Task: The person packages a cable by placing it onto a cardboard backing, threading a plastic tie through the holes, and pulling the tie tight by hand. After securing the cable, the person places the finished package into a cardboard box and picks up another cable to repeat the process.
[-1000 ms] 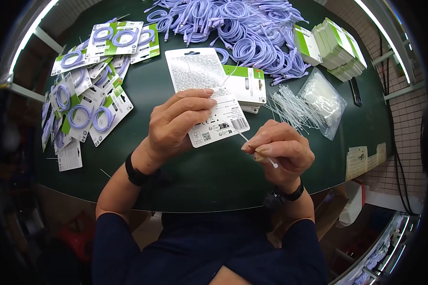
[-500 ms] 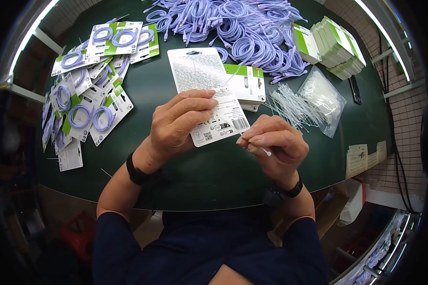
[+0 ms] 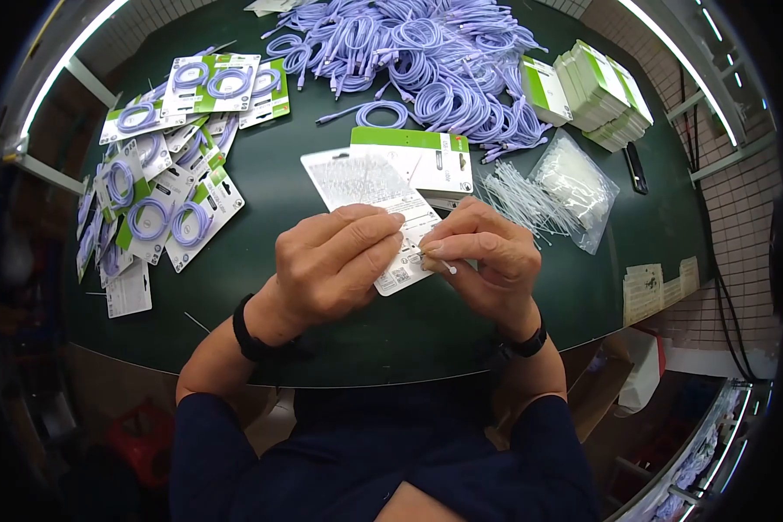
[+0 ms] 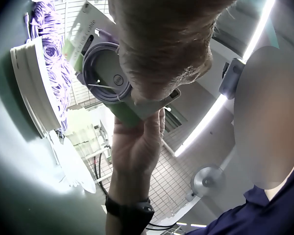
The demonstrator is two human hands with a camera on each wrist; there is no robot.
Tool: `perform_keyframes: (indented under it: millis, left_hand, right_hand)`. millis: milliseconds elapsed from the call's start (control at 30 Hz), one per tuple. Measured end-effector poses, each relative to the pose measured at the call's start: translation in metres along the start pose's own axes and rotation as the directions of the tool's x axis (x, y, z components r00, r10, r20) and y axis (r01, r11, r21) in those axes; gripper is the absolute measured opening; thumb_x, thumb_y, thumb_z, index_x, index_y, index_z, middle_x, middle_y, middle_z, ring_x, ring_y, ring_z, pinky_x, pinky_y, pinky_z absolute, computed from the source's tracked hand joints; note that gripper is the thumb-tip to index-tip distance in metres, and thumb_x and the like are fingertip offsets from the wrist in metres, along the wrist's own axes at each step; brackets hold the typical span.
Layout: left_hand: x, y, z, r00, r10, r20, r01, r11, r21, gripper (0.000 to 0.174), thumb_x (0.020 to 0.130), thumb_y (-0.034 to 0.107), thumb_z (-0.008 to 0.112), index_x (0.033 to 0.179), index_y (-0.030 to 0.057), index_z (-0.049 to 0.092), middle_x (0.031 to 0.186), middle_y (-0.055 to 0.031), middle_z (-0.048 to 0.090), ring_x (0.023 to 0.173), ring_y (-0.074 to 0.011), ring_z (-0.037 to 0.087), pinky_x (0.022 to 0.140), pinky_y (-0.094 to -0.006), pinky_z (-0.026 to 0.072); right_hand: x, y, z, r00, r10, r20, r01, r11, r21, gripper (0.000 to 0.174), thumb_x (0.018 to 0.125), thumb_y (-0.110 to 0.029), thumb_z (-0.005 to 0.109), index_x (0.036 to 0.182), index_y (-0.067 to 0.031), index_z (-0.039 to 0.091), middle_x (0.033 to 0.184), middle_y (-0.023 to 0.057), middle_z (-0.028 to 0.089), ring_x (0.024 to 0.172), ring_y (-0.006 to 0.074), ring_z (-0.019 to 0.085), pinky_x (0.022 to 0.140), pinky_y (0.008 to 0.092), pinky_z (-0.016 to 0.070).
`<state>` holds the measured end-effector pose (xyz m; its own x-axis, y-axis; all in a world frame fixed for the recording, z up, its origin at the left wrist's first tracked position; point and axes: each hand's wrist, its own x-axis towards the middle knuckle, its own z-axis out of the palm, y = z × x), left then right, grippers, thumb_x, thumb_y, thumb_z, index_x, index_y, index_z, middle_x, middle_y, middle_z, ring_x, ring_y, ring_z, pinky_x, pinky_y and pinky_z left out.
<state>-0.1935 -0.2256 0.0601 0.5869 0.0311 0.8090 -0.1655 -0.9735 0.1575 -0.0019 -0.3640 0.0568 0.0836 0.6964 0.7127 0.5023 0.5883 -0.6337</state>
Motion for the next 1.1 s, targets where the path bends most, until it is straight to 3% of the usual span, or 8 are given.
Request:
perform_keyframes:
  millis: [233, 367, 433, 533, 600, 667, 867, 1100]
  left_hand:
    - [0.010, 0.021, -0.002, 0.999, 0.041, -0.008, -0.041, 0.999, -0.023, 0.016, 0.080, 0.002, 0.079, 0.095, 0.0016, 0.074, 0.097, -0.0098, 0.077, 0.082, -0.0267, 0.076, 0.062, -0.0373, 0.0564]
    - [0.000, 0.025, 0.013, 0.968, -0.250, -0.019, 0.221, 0.887, -0.406, 0.006, 0.094, 0.004, 0.074, 0.098, 0.0006, 0.072, 0.091, -0.0114, 0.074, 0.081, -0.0264, 0.074, 0.067, -0.0335, 0.0556]
    - [-0.001, 0.026, 0.005, 0.862, -0.475, 0.178, 0.499, 0.733, -0.463, 0.008, 0.102, 0.006, 0.068, 0.106, -0.0006, 0.069, 0.093, -0.0117, 0.074, 0.083, -0.0221, 0.072, 0.073, -0.0307, 0.0560]
    - [-0.005, 0.018, 0.009, 0.733, -0.621, 0.277, 0.649, 0.517, -0.559, 0.012, 0.108, 0.008, 0.062, 0.114, -0.0016, 0.066, 0.097, -0.0111, 0.074, 0.087, -0.0172, 0.070, 0.079, -0.0285, 0.0559]
    - [-0.010, 0.006, 0.019, 0.632, -0.712, 0.306, 0.645, 0.264, -0.717, 0.017, 0.111, 0.009, 0.057, 0.122, -0.0023, 0.063, 0.102, -0.0096, 0.075, 0.093, -0.0119, 0.068, 0.084, -0.0268, 0.0553]
    - [-0.012, -0.003, 0.022, 0.626, -0.711, 0.319, 0.645, 0.242, -0.725, 0.018, 0.112, 0.010, 0.056, 0.123, -0.0019, 0.062, 0.106, -0.0081, 0.074, 0.094, -0.0101, 0.067, 0.084, -0.0260, 0.0551]
    - [-0.012, -0.006, 0.027, 0.588, -0.696, 0.411, 0.619, 0.061, -0.783, 0.027, 0.112, 0.010, 0.054, 0.134, -0.0046, 0.059, 0.117, -0.0086, 0.073, 0.103, -0.0090, 0.066, 0.091, -0.0270, 0.0557]
    - [-0.013, -0.004, 0.022, 0.642, -0.646, 0.413, 0.580, 0.057, -0.813, 0.030, 0.110, 0.009, 0.059, 0.137, -0.0037, 0.058, 0.122, -0.0094, 0.073, 0.107, -0.0108, 0.067, 0.095, -0.0287, 0.0562]
  right_hand:
    - [0.005, -0.006, -0.013, 0.967, 0.222, 0.126, -0.251, 0.921, 0.298, 0.017, 0.087, -0.001, 0.083, 0.102, -0.0007, 0.075, 0.097, 0.0148, 0.076, 0.084, 0.0209, 0.071, 0.076, 0.0315, 0.0556]
    - [0.001, -0.011, -0.005, 0.920, 0.388, 0.052, -0.368, 0.811, 0.456, 0.018, 0.090, -0.008, 0.082, 0.103, 0.0010, 0.075, 0.099, 0.0149, 0.074, 0.086, 0.0201, 0.069, 0.076, 0.0315, 0.0551]
    - [0.000, -0.008, 0.000, 0.892, 0.452, 0.016, -0.397, 0.764, 0.508, 0.019, 0.091, -0.010, 0.082, 0.103, 0.0014, 0.074, 0.099, 0.0148, 0.073, 0.087, 0.0196, 0.068, 0.077, 0.0317, 0.0548]
    - [-0.002, 0.001, 0.005, 0.913, 0.099, -0.397, -0.114, 0.993, -0.015, 0.022, 0.087, -0.006, 0.085, 0.107, -0.0031, 0.076, 0.100, 0.0102, 0.071, 0.089, 0.0198, 0.065, 0.076, 0.0335, 0.0540]
    - [0.000, 0.004, 0.002, 0.959, -0.013, -0.283, -0.039, 0.983, -0.179, 0.024, 0.084, -0.004, 0.086, 0.106, -0.0051, 0.077, 0.099, 0.0086, 0.071, 0.090, 0.0201, 0.064, 0.075, 0.0342, 0.0537]
    - [-0.001, 0.006, 0.001, 0.984, -0.178, -0.018, 0.150, 0.874, -0.462, 0.030, 0.078, -0.001, 0.088, 0.106, -0.0092, 0.078, 0.098, 0.0052, 0.070, 0.090, 0.0208, 0.062, 0.074, 0.0354, 0.0533]
    - [-0.006, 0.015, 0.020, 0.973, -0.218, 0.082, 0.226, 0.796, -0.562, 0.036, 0.069, 0.001, 0.091, 0.101, -0.0134, 0.080, 0.099, 0.0016, 0.070, 0.089, 0.0217, 0.063, 0.073, 0.0352, 0.0533]
    - [-0.008, 0.017, 0.021, 0.960, -0.281, 0.009, 0.235, 0.786, -0.572, 0.034, 0.069, 0.001, 0.091, 0.099, -0.0130, 0.081, 0.100, 0.0012, 0.071, 0.087, 0.0218, 0.064, 0.071, 0.0341, 0.0535]
